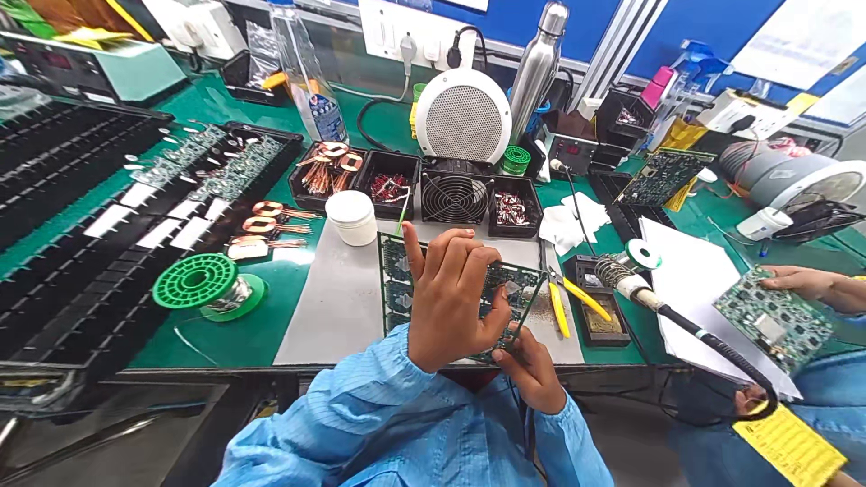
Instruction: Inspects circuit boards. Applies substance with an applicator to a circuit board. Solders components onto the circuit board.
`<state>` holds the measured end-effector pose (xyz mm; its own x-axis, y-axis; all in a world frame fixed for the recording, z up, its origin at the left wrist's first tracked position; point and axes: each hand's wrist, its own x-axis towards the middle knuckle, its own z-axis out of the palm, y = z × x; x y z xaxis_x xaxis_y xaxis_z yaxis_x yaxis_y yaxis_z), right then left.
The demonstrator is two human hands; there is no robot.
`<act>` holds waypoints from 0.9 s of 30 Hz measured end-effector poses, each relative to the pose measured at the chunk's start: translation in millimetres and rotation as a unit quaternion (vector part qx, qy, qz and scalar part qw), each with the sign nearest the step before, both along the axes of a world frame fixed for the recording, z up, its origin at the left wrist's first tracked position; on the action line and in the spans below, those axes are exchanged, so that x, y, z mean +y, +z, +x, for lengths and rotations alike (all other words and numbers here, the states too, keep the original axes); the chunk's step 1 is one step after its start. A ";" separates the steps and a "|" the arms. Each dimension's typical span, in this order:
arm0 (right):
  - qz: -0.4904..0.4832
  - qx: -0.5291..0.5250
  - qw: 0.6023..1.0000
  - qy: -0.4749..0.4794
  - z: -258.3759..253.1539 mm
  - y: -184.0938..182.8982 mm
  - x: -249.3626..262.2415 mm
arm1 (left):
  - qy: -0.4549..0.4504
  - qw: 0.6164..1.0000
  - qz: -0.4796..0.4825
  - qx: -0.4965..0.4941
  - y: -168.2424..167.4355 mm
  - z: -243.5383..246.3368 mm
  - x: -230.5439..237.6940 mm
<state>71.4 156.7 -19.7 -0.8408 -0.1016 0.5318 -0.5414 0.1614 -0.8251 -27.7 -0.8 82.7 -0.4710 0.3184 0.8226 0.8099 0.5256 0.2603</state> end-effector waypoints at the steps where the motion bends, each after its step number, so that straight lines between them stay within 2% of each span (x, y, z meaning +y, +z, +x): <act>1: 0.002 -0.001 1.000 -0.002 0.1 0.2 -0.1 | 0.003 1.000 -0.001 0.001 -0.3 -0.1 0.8; 8: 0.009 0.002 1.000 -0.005 0.6 0.8 -0.5 | -0.031 0.999 0.008 -0.017 1.8 0.5 -9.2; 10: 0.007 0.004 1.000 0.000 0.6 0.0 -0.1 | -0.041 0.998 0.028 -0.025 4.3 1.7 -25.5; 13: 0.001 0.002 1.000 -0.004 1.3 -1.0 -1.0 | 0.010 0.998 0.062 -0.019 -1.5 -3.8 -57.9; 17: -0.001 -0.001 1.000 -0.003 1.8 -1.8 -0.3 | 0.037 0.989 0.099 -0.106 -30.7 -11.0 -104.4; 21: 0.001 -0.001 1.000 -0.007 0.2 -3.5 -1.1 | -0.064 0.948 0.163 -0.266 -54.5 -6.7 -127.5; 27: 0.001 -0.025 1.000 -0.014 2.2 -2.1 -1.5 | -0.156 0.923 0.229 -0.267 -65.9 -6.4 -118.7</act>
<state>73.6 155.1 -21.8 -0.8688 -0.0783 0.4889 -0.4947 0.1773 -0.8508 -34.1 -119.5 16.7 -0.7930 0.1839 0.5808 0.5944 0.0249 0.8037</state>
